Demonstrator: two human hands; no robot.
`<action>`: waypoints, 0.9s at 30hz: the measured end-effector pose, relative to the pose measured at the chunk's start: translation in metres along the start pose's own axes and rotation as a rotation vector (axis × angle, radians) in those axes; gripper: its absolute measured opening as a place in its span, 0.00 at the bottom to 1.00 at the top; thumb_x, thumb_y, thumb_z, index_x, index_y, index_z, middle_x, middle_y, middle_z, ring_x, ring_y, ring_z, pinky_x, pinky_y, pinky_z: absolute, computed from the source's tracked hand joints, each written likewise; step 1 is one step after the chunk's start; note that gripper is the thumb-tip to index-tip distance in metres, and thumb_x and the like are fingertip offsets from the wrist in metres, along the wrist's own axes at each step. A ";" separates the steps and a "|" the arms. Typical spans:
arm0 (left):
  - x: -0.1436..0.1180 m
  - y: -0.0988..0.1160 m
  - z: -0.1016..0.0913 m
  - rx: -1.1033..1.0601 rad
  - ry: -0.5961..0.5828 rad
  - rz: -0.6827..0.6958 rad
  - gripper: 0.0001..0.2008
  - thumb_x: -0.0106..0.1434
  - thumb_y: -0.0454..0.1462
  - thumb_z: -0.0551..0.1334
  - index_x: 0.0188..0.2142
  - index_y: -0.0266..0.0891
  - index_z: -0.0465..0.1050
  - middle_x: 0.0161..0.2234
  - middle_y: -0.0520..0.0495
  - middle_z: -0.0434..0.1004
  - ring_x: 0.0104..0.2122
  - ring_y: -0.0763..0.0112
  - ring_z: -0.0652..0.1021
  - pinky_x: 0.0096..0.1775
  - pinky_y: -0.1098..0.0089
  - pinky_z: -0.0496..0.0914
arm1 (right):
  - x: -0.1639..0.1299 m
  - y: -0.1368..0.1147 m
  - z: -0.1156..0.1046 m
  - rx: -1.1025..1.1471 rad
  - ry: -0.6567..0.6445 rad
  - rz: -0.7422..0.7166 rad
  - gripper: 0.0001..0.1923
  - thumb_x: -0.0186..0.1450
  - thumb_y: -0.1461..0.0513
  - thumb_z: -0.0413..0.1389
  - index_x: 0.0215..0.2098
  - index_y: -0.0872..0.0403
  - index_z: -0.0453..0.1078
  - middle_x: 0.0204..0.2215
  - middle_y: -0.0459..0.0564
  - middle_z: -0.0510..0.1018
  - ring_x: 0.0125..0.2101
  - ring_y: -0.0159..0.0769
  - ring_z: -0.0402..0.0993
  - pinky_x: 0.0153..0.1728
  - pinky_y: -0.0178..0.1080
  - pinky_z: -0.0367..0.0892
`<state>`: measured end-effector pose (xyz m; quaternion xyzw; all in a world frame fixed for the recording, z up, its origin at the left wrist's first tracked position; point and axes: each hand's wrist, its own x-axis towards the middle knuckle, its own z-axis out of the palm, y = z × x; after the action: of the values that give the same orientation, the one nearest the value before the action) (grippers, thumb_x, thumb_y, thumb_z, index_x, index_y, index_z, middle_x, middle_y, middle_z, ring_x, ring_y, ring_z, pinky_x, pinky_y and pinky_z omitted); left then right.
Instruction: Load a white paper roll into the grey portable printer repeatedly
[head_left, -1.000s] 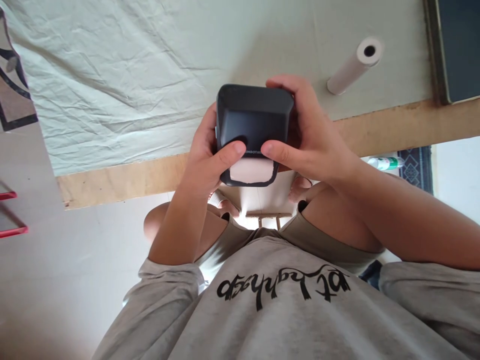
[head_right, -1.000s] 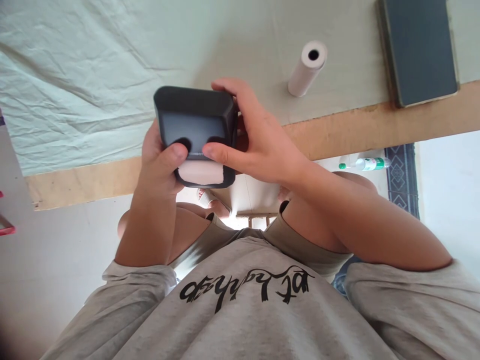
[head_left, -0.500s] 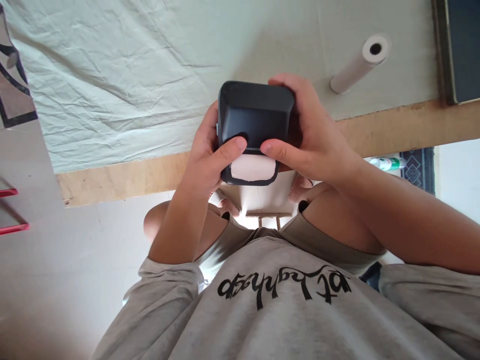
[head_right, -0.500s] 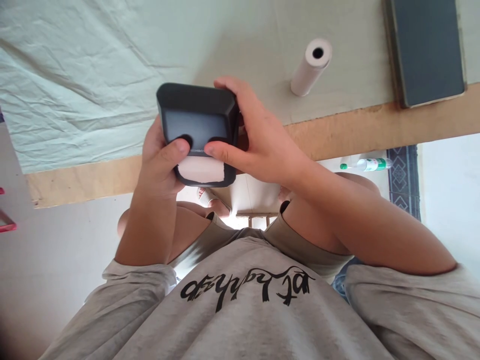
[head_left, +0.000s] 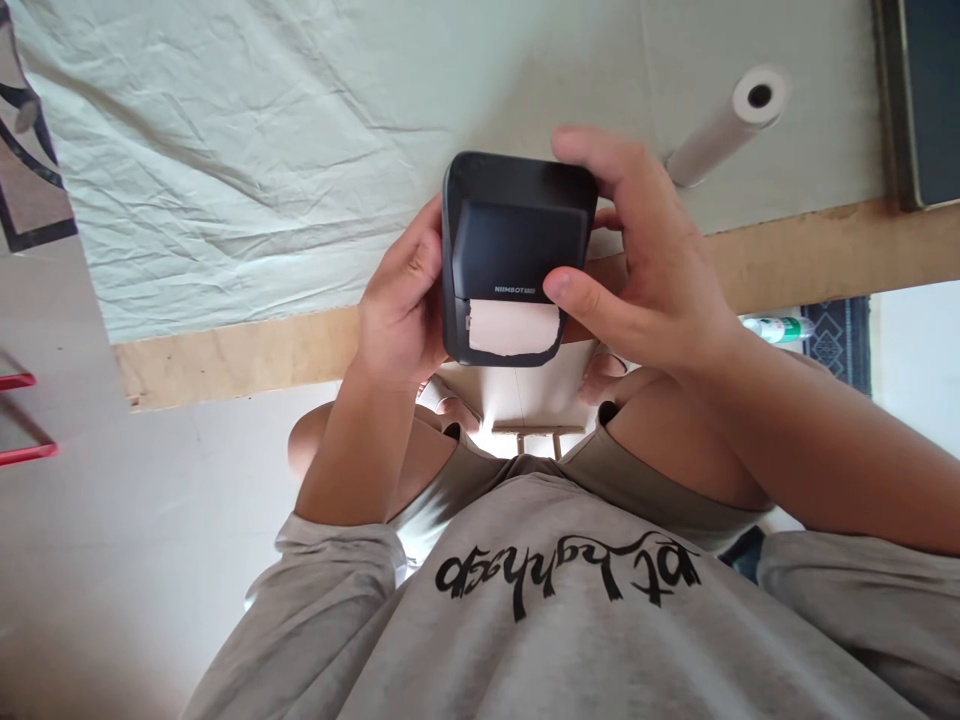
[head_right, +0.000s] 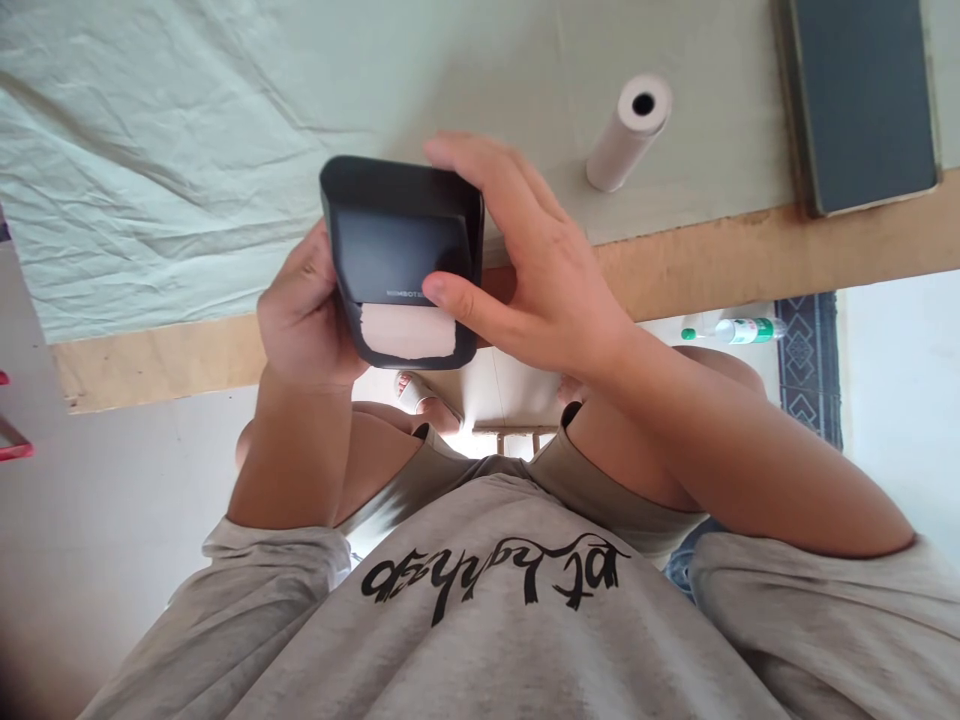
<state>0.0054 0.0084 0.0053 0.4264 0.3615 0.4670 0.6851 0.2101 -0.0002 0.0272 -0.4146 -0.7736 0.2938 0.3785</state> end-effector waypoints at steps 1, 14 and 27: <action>0.000 0.002 0.002 0.005 -0.004 -0.010 0.08 0.65 0.46 0.63 0.34 0.46 0.75 0.28 0.49 0.74 0.52 0.58 0.74 0.49 0.59 0.72 | 0.000 -0.001 -0.001 -0.009 -0.008 -0.012 0.27 0.67 0.51 0.55 0.62 0.46 0.58 0.63 0.52 0.66 0.63 0.45 0.64 0.56 0.51 0.72; -0.004 0.004 0.007 0.044 0.129 0.019 0.19 0.67 0.55 0.57 0.34 0.43 0.73 0.34 0.45 0.78 0.53 0.53 0.76 0.47 0.60 0.73 | 0.001 0.000 -0.005 -0.067 -0.079 -0.028 0.35 0.64 0.47 0.58 0.65 0.46 0.55 0.64 0.52 0.65 0.63 0.48 0.65 0.54 0.52 0.74; -0.008 0.011 0.015 0.085 0.030 0.040 0.21 0.66 0.52 0.62 0.50 0.40 0.73 0.48 0.43 0.80 0.62 0.51 0.71 0.57 0.56 0.71 | 0.006 -0.020 -0.017 -0.048 0.393 0.082 0.06 0.70 0.55 0.56 0.40 0.48 0.68 0.44 0.40 0.73 0.21 0.18 0.65 0.20 0.34 0.53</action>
<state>0.0129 -0.0008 0.0216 0.4550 0.3827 0.4712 0.6515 0.2134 -0.0023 0.0537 -0.5039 -0.6741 0.2038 0.5001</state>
